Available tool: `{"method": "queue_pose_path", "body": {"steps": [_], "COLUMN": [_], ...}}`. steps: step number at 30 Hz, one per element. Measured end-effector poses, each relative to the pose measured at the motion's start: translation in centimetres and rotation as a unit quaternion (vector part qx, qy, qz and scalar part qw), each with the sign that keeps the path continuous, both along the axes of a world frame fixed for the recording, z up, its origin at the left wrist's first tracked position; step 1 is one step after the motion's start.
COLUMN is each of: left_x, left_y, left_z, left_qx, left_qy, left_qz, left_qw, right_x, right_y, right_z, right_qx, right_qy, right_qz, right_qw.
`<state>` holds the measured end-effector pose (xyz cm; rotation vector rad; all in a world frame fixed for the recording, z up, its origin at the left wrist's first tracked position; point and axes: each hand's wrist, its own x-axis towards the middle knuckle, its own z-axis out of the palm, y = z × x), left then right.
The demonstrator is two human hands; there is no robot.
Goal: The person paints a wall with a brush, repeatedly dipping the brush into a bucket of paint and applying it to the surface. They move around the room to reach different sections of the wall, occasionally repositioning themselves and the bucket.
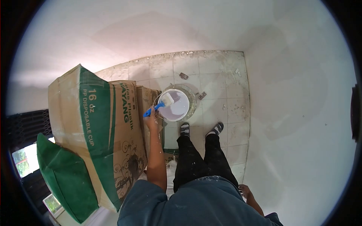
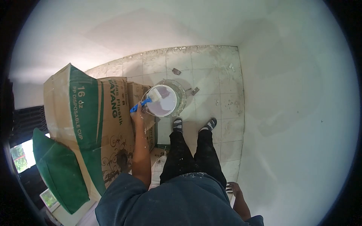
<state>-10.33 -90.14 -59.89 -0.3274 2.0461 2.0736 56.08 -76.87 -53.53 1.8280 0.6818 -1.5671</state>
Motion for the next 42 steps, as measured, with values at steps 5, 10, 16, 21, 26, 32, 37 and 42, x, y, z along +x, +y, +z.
{"method": "queue_pose_path", "body": {"steps": [5,10,16,21,26,32,37,42], "left_x": [2.8,4.2,7.2,9.7,16.9,19.3,19.1,18.6], "left_y": [-2.5,-1.7,0.7,0.1,5.7,11.3,11.0,11.0], "left_z": [3.8,3.5,4.2,-2.4,2.9,8.1,9.3,9.2], "left_qx": [0.132,0.124,0.145,0.299,0.307,0.356,0.389,0.351], "left_qy": [-0.153,-0.129,-0.121,-0.242,-0.273,-0.295,-0.328,-0.381], "left_qz": [0.086,0.116,0.214,0.287,0.12,0.093,0.076,0.061], "left_qw": [0.975,0.977,0.958,0.877,0.904,0.882,0.858,0.853], "right_x": [-0.5,-1.4,-4.0,-14.0,-30.8,-42.4,-46.3,-49.5], "right_y": [2.6,8.0,17.0,20.5,16.9,9.3,9.0,9.3], "right_z": [-3.9,-5.9,-6.5,-6.8,-4.4,2.0,-1.9,-4.6], "right_qx": [0.012,0.019,0.129,0.246,0.195,0.001,0.006,0.092], "right_qy": [0.07,0.105,0.164,0.299,0.5,0.577,0.581,0.435], "right_qz": [-0.006,0.038,0.061,0.162,0.316,0.243,0.141,0.3], "right_qw": [0.997,0.994,0.976,0.908,0.783,0.78,0.802,0.844]}}
